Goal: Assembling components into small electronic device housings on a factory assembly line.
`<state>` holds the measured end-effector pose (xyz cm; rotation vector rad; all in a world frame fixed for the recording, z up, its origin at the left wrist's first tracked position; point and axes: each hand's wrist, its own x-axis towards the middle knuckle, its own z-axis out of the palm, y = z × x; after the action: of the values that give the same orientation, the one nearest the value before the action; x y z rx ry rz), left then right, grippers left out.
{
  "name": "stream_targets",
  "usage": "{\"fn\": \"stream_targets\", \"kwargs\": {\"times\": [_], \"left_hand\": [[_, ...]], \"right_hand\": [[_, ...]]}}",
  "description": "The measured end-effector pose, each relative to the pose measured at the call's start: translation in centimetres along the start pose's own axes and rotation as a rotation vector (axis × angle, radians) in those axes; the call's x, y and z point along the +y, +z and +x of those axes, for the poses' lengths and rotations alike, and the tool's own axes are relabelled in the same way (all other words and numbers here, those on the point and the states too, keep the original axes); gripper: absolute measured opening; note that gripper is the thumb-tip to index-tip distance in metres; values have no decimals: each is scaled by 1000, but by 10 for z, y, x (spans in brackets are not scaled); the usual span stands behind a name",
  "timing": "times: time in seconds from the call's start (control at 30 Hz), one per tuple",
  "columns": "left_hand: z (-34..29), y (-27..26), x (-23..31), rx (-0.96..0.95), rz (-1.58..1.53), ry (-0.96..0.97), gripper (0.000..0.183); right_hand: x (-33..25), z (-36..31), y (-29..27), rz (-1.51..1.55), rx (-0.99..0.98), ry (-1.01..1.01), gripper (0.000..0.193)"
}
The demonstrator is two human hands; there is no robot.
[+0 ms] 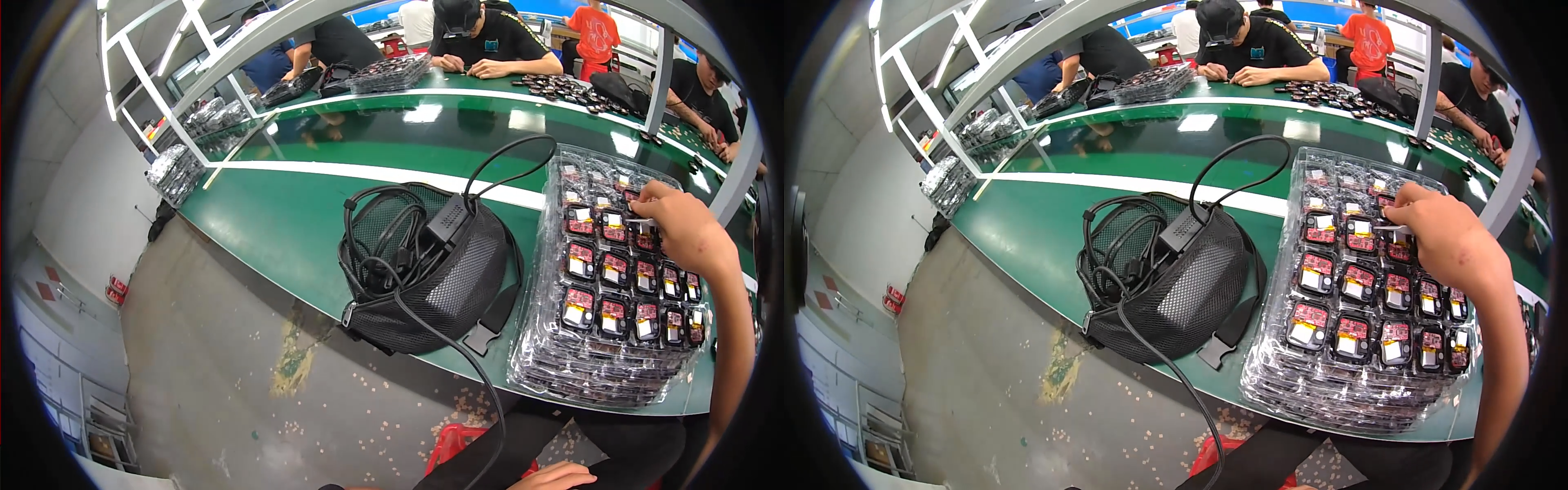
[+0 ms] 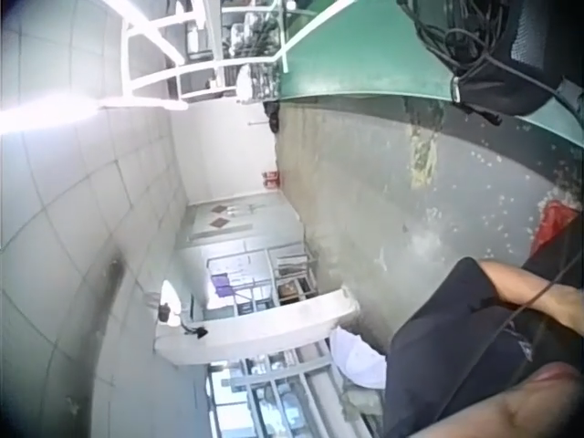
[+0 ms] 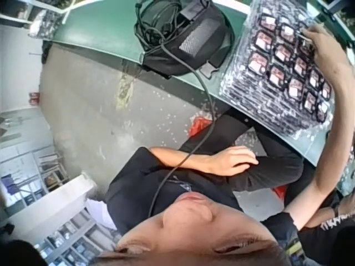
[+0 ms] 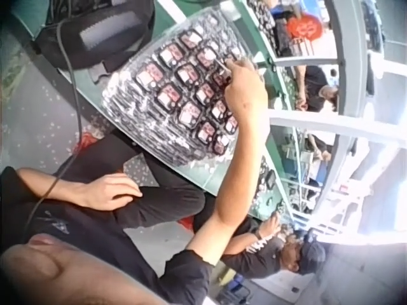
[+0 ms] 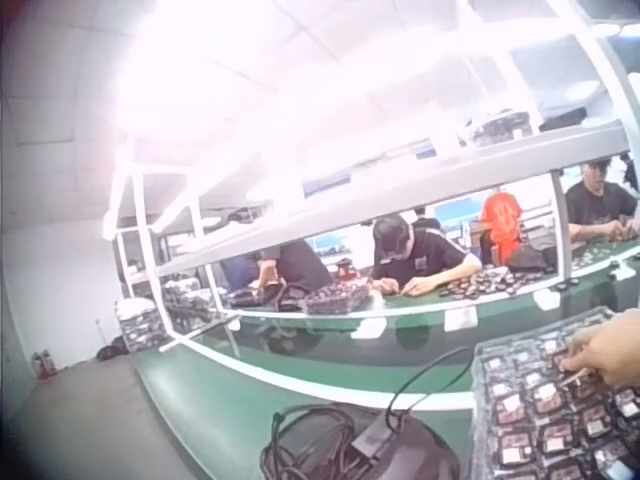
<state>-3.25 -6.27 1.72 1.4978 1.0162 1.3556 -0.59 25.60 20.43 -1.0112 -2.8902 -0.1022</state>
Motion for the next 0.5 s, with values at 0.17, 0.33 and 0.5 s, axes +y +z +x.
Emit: {"fn": "stream_targets", "kwargs": {"times": [0.17, 0.33, 0.5], "left_hand": [[-4, 6, -2, -26, -6, 13, 27], [-6, 4, -5, 25, 31, -24, 28], [-8, 1, -8, 53, 18, -59, 27]], "right_hand": [[27, -6, 1, 221, 287, -105, 50], [107, -65, 34, 312, 558, 214, 42], [185, -173, 107, -46, 456, 497, 30]]}}
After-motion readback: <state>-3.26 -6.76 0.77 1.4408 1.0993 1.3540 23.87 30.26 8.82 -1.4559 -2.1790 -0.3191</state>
